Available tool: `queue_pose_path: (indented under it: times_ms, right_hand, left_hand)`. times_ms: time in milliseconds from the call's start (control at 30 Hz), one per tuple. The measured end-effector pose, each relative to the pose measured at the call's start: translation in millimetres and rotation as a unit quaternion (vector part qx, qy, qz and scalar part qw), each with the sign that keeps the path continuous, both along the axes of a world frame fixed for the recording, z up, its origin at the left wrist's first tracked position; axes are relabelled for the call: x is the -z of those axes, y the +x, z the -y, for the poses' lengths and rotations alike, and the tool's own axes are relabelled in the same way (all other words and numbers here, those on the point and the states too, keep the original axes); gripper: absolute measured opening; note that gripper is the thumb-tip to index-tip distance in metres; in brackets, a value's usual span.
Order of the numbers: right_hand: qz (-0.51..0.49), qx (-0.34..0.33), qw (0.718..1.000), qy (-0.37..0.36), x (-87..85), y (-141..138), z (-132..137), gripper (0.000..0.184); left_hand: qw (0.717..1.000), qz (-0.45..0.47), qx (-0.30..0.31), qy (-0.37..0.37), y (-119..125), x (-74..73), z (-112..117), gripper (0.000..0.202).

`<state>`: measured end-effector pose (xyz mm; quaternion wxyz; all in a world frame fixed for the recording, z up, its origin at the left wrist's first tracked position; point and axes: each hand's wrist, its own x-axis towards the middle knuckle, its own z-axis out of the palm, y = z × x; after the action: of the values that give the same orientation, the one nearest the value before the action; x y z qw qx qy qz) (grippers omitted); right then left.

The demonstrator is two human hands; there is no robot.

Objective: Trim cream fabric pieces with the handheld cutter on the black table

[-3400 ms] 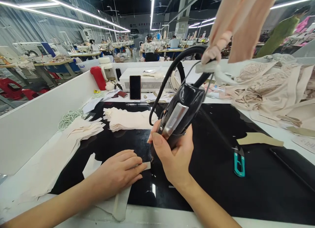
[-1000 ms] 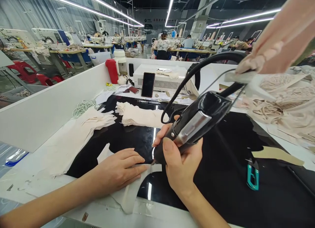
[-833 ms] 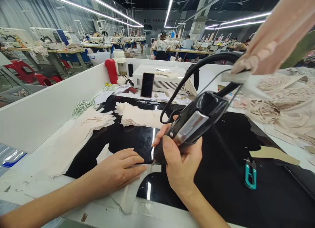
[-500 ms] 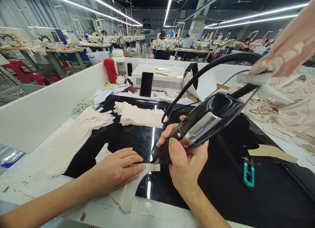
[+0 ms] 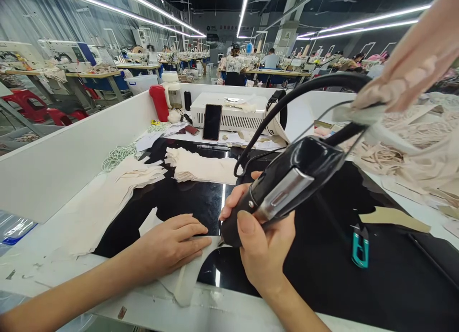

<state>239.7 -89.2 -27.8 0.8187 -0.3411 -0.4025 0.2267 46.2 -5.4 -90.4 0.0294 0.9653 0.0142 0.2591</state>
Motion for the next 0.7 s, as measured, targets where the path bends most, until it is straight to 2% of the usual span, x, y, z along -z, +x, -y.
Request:
queue_pose_path:
  times_ms: [200,433,700]
  right_hand:
    - [0.016,0.007,1.000,-0.007,0.4,0,0,0.043]
    - [-0.003,0.047,0.999,-0.001,-3.6,8,1,0.046]
    - [0.019,0.040,0.999,0.000,1.1,9,3,0.043]
  left_hand:
    - [1.000,-0.004,-0.002,-0.006,0,1.2,-1,0.021]
    - [1.000,-0.019,-0.008,0.012,0,-1.0,0,0.015]
    - [1.000,0.011,-0.004,0.009,0,-1.4,-1,0.021]
